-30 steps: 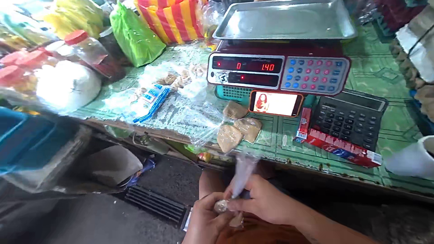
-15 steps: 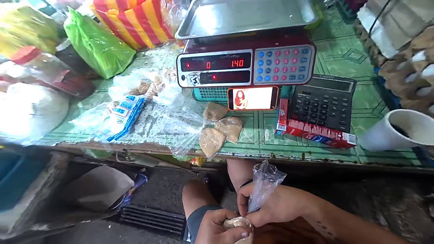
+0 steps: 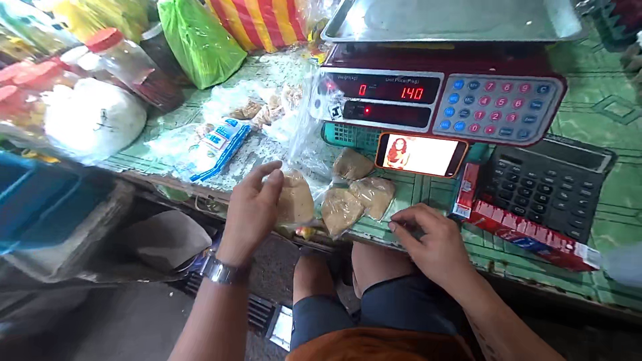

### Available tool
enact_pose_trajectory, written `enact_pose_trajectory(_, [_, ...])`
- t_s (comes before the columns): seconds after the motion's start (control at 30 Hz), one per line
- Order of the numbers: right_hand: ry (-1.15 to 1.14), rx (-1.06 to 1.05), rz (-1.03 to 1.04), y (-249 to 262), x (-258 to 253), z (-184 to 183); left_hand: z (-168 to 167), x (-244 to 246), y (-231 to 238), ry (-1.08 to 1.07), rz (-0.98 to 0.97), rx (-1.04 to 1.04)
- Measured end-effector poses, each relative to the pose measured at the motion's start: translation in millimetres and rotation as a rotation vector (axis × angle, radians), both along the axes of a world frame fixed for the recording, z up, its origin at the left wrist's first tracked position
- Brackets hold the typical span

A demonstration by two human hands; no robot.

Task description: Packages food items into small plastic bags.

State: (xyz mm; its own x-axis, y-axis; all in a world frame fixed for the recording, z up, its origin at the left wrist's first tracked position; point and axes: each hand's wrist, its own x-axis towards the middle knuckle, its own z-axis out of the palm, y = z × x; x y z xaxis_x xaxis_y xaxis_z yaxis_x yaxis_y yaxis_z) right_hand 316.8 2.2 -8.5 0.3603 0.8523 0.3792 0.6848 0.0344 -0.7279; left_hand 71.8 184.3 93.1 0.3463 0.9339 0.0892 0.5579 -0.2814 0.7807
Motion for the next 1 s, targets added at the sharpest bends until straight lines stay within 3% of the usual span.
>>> enact_pose_trajectory(0.1, [-0.040,0.055,-0.016,-0.8,-1.0,-2.0,-11.5,20.4,45.2,0.369,-0.127,0.141])
enact_pose_trajectory(0.23, [-0.111,0.073,-0.064,0.9,-6.2,-4.1,-79.7,51.6,61.9,0.597,-0.331,0.362])
enact_pose_trajectory(0.3, [-0.133,0.071,-0.087,1.1,-7.9,-5.3,-89.4,57.4,57.8,0.645,-0.334,0.386])
enact_pose_trajectory(0.67, [-0.190,0.014,-0.116,4.3,-10.9,-4.1,-80.7,57.8,58.4,0.687,-0.333,0.282])
enact_pose_trajectory(0.77, [-0.170,0.020,-0.116,5.0,-11.4,-1.6,-61.8,49.4,65.2,0.533,-0.372,0.252])
enact_pose_trajectory(0.87, [-0.149,0.037,-0.121,6.9,-10.4,-0.3,-19.6,47.2,81.2,0.223,-0.185,0.418])
enact_pose_trajectory(0.93, [-0.144,0.026,-0.126,4.5,-12.1,-3.2,-2.0,53.9,101.6,0.239,-0.100,0.432])
enact_pose_trajectory(1.0, [-0.141,0.019,-0.121,4.4,-11.7,-3.8,-6.3,62.6,130.2,0.302,-0.120,0.309])
